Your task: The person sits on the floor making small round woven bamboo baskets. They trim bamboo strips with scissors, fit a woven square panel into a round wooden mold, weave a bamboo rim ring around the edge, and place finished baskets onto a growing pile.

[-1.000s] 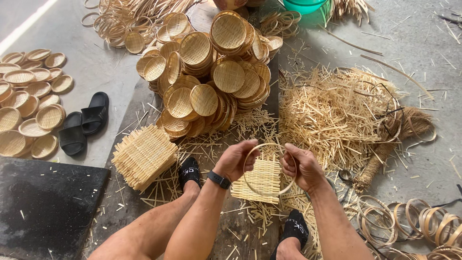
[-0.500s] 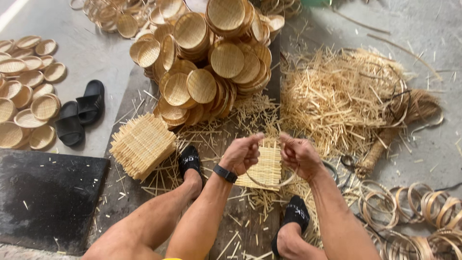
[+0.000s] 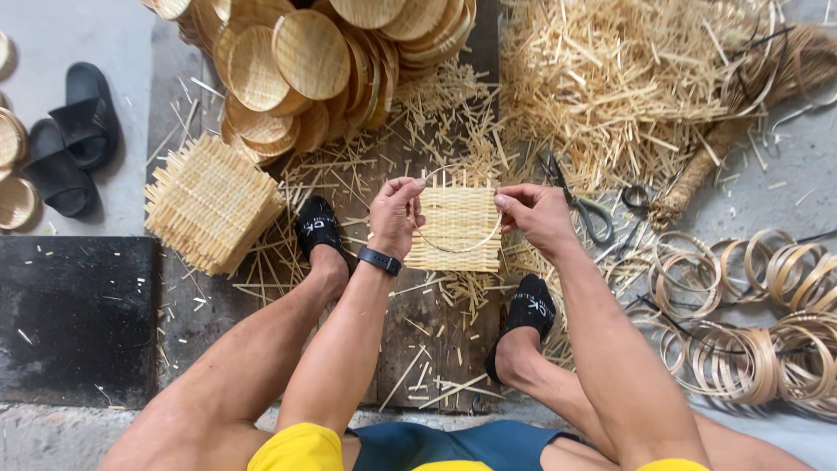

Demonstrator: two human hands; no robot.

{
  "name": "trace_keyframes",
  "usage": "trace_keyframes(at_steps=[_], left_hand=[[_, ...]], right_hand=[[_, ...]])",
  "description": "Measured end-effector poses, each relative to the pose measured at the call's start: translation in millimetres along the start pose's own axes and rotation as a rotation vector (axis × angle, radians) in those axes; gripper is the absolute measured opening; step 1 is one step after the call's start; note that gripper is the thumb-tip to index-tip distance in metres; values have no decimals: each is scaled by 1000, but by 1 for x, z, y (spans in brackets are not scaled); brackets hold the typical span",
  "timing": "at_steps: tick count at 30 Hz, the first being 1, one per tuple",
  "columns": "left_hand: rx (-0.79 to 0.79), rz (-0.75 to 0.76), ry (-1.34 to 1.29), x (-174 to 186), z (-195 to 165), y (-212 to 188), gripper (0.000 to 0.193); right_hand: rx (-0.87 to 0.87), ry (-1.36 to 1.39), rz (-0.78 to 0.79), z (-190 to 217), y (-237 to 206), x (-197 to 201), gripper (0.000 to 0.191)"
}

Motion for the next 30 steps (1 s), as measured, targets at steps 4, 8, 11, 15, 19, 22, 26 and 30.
trace_keyframes(at_steps=[4,8,11,15,19,22,26,30], left_hand=[[-254,-96,630,35,20,17,19],[-370,-179,1101,51,37,33,19],[-450,-118,1179,46,38,30,18],[-206,-224,1089,57,39,25,15],[-344,-202,1204,41,25,16,13],[-355,-220,1208,43,24,15,12],[-345,-247,1192,49,27,20,12],[-366,-240,1240,43,26,31,11]], right_hand=[[-67,-130,-112,-59,18,-11,17],[-45,-398,-240,-91,23,-24,16],[114,-566,-351,-85,16,-27,16],[-47,-531,-276,-95,13,-28,16],[-35,-446,-248,-87,14,-29,16],[-44,-424,-256,-88,14,-31,15],[-147,-491,-260,-97,20,-33,14],[51,-578,-336,-81,27,-34,10]])
Point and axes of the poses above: each hand's wrist, its own y-axis towards the middle knuckle, its own x-axis out of the back of the hand, z = x × y, the point moved 8 cm from there along y, towards the middle knuckle, and after that the axes turned 9 degrees about -y, right-handed, at the moved point
